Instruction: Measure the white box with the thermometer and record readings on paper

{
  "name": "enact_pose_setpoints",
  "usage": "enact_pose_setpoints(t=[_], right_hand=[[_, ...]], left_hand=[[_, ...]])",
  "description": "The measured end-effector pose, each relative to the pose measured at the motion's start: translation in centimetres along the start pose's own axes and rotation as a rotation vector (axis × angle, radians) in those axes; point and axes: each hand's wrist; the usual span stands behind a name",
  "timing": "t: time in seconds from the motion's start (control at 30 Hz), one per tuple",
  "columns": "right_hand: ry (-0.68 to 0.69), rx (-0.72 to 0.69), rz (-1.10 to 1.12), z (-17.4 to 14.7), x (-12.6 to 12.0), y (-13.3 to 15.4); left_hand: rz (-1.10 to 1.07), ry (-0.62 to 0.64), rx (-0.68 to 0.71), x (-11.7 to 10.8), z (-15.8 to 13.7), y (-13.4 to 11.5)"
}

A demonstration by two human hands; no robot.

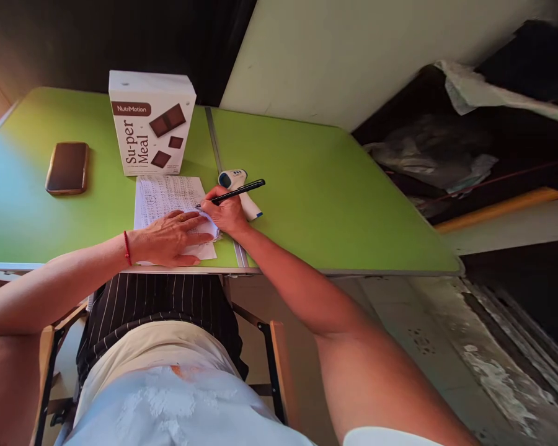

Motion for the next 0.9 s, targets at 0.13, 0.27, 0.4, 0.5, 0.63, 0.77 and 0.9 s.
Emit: enact_pose_setpoints(t=[0.13, 0.27, 0.4, 0.5, 0.63, 0.77, 0.9], right_hand=[[0.017, 0.004, 0.005, 0.04, -0.05, -0.08], [-0.024, 0.038, 0.034, 0.07, -0.08, -0.05], [-0.024, 0.045, 0.029, 0.04, -0.02, 0.14], [-0.021, 0.053, 0.025, 0.04, -0.03, 0.27], [-0.033, 0.053, 0.036, 0.07, -0.09, 0.37], [-0.026, 0.026, 0.01, 0.03, -0.07, 0.42], [-0.013, 0.017, -0.016, 0.03, -0.09, 0.23]], left_hand=[[-0.005, 0.001, -0.004, -0.07, 0.04, -0.03], [-0.013, 0.013, -0.005, -0.08, -0.06, 0.08], [-0.012, -0.003, 0.004, -0.04, -0.15, 0.17], [0.002, -0.003, 0.0, -0.08, -0.12, 0.14], [-0.003, 0.016, -0.002, -0.1, -0.07, 0.14], [-0.006, -0.001, 0.002, -0.03, -0.11, 0.19], [0.001, 0.005, -0.005, -0.06, -0.17, 0.23]])
Point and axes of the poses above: each hand's wrist, its own z-axis towards the middle knuckle, its own x-axis out of the palm, y = z × x, and after that the axes turned 1 degree about x, right-handed
